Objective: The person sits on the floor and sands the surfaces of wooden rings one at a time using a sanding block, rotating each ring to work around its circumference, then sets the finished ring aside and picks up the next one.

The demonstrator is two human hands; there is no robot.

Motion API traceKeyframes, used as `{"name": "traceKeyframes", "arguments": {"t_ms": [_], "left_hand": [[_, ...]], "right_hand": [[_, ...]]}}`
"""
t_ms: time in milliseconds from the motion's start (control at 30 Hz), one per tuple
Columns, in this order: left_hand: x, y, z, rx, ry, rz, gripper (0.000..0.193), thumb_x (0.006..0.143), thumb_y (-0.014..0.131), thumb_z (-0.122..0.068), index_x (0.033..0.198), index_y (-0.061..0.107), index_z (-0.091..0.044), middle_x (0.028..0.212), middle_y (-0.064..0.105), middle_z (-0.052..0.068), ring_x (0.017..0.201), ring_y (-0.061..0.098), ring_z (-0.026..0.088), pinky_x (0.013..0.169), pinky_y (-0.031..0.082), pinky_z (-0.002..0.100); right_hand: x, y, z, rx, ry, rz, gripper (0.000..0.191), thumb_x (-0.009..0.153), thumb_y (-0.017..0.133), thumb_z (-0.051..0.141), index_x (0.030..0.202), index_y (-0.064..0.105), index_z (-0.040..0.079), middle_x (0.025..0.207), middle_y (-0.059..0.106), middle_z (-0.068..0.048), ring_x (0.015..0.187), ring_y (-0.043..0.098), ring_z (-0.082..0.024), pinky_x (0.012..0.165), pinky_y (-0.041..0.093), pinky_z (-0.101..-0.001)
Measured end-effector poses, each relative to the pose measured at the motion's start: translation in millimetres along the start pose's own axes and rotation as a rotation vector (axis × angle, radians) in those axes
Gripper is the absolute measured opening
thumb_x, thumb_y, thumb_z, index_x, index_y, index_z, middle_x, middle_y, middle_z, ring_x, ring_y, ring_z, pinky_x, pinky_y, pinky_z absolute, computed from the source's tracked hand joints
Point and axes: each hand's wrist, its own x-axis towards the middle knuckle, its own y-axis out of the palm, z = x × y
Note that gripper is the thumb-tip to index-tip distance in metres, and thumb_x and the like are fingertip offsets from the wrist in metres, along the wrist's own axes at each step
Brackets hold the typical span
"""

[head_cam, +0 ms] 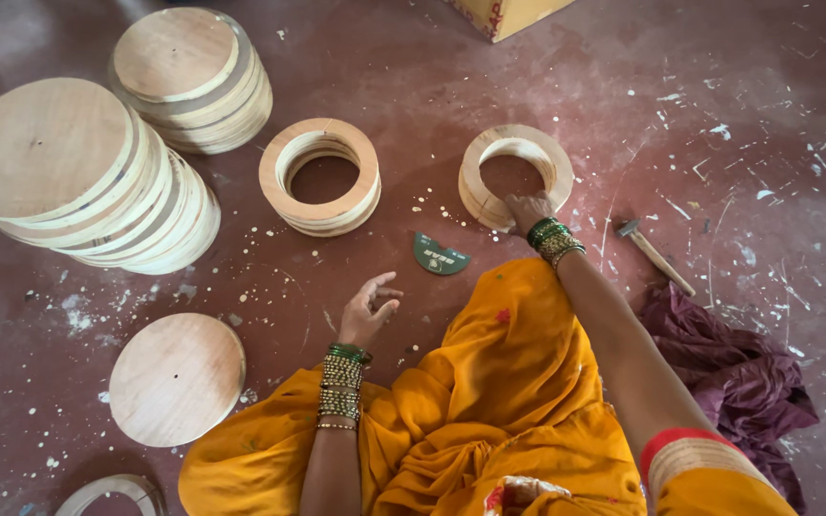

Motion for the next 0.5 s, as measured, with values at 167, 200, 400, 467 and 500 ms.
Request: {"name": "traceKeyframes", "arguments": {"t_ms": [167,200,400,467,500], "left_hand": [[2,1,0,0.057,0.019,0.002,0.058,0.089,0.072,-0.009,0.145,0.055,-0.015,0.110,0.078,0.002,0.081,0.072,0.007,0.068,0.059,0.022],[2,1,0,0.059,0.015,0.006,0.059,0.089,0.072,-0.009,0.145,0.054,-0.015,0.111,0.078,0.002,0.082,0.073,0.007,0.070,0.060,0.022],[0,0,-1,0.056,0.016,0.010,0.059,0.089,0.072,-0.008,0.145,0.054,-0.014,0.111,0.078,0.003,0.084,0.073,0.008,0.071,0.060,0.023],[0,0,-3,0.073,0.002,0.004,0.059,0.089,0.073,-0.009,0.145,0.054,-0.014,0.111,0.078,0.003,0.083,0.073,0.009,0.070,0.060,0.023],[-1,0,-4,0.080,-0.005,0.002,0.059,0.089,0.073,-0.009,0.144,0.054,-0.014,0.111,0.078,0.002,0.082,0.073,0.009,0.070,0.060,0.023]], "right_hand": [[-4,-13,6,-0.001,-0.042,-0.080,0.045,0.079,0.082,0.041,0.108,0.060,0.014,0.088,0.075,-0.010,0.088,0.071,-0.033,0.094,0.045,-0.0462],[-5,-17,8,-0.011,-0.050,-0.095,0.044,0.078,0.081,0.041,0.107,0.061,0.014,0.088,0.075,-0.010,0.087,0.071,-0.033,0.092,0.045,-0.0465],[-9,-38,19,-0.013,-0.068,-0.074,0.038,0.078,0.080,0.038,0.102,0.062,0.014,0.085,0.074,-0.011,0.086,0.071,-0.033,0.093,0.045,-0.0458],[-10,-42,21,-0.017,-0.072,-0.070,0.037,0.079,0.080,0.037,0.102,0.062,0.014,0.085,0.074,-0.011,0.086,0.071,-0.033,0.094,0.045,-0.0458],[-11,-43,22,-0.022,-0.077,-0.078,0.037,0.079,0.080,0.037,0.102,0.062,0.014,0.085,0.074,-0.011,0.085,0.071,-0.033,0.093,0.045,-0.0462]]}}
